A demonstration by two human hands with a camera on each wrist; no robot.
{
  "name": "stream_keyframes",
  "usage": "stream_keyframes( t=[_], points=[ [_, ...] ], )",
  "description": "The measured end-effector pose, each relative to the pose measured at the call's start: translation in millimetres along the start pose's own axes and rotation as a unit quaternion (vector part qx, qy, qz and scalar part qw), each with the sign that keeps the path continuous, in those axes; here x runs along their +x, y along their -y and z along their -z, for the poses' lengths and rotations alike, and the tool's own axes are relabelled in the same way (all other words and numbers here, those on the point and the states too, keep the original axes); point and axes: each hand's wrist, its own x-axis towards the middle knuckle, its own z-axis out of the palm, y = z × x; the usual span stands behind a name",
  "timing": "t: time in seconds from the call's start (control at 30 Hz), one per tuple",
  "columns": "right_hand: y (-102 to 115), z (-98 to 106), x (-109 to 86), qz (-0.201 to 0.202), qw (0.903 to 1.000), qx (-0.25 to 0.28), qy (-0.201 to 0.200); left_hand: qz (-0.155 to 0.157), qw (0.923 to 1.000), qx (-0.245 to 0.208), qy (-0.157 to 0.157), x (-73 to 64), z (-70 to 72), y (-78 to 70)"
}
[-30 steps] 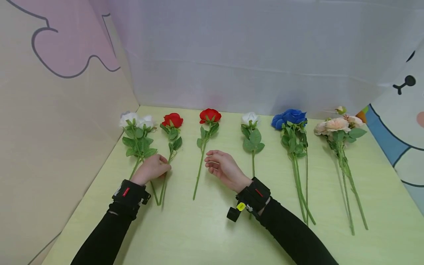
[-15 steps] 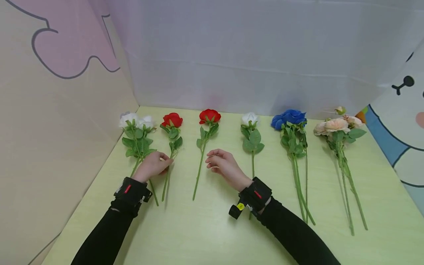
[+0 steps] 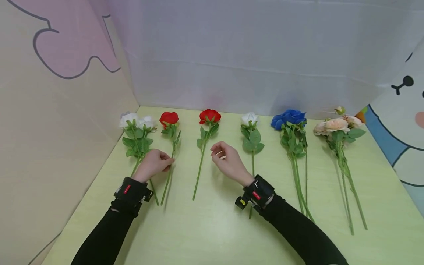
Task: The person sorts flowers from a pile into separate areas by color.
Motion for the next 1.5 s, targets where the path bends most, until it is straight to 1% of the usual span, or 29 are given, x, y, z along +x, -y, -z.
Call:
stream_keyframes(
  t=[0.17, 0.43, 0.57, 0.73, 0.8, 0.9, 1.07, 1.17, 1.27, 1.4, 1.5],
  points=[
    [0, 13, 1.6, 0.031, 0.998, -0.047, -0.029, -0.029, 0.9994, -0.015, -0.013, -1.2, -0.4, -7.7],
    [-2, 36, -1.2, 0.067, 0.9897, -0.107, -0.067, -0.08, 0.9958, -0.016, -0.041, 0.3, -2.0, -31.2],
    [-7, 46, -3.3, 0.079, 0.9831, -0.146, -0.077, -0.097, 0.9941, -0.01, -0.047, 5.0, -6.5, -43.5],
    [-15, 57, -7.0, 0.089, 0.971, -0.201, -0.095, -0.116, 0.9918, -0.004, -0.053, 12.0, -14.7, -59.6],
    [-18, 62, -8.3, 0.091, 0.969, -0.205, -0.103, -0.121, 0.9912, -0.001, -0.055, 15.1, -18.8, -64.2],
    [-21, 67, -10.5, 0.09, 0.9688, -0.203, -0.111, -0.121, 0.9911, 0.002, -0.056, 19.7, -25.5, -68.8],
    [-24, 71, -13.5, 0.093, 0.9698, -0.196, -0.112, -0.129, 0.9891, 0.019, -0.07, 26.9, -36.6, -74.4],
    [-24, 71, -14.1, 0.092, 0.9696, -0.196, -0.114, -0.137, 0.9876, 0.03, -0.072, 30.8, -43.0, -77.1],
    [-25, 71, -14.4, 0.088, 0.9707, -0.194, -0.111, -0.122, 0.9898, 0.044, -0.059, 36.3, -50.1, -77.3],
    [-26, 70, -14.3, 0.083, 0.9723, -0.191, -0.106, -0.081, 0.9939, 0.069, -0.027, 42.2, -58.9, -76.1],
    [-27, 70, -14.0, 0.083, 0.9723, -0.193, -0.103, -0.055, 0.9952, 0.08, -0.014, 43.1, -62.9, -75.9]
  ],
)
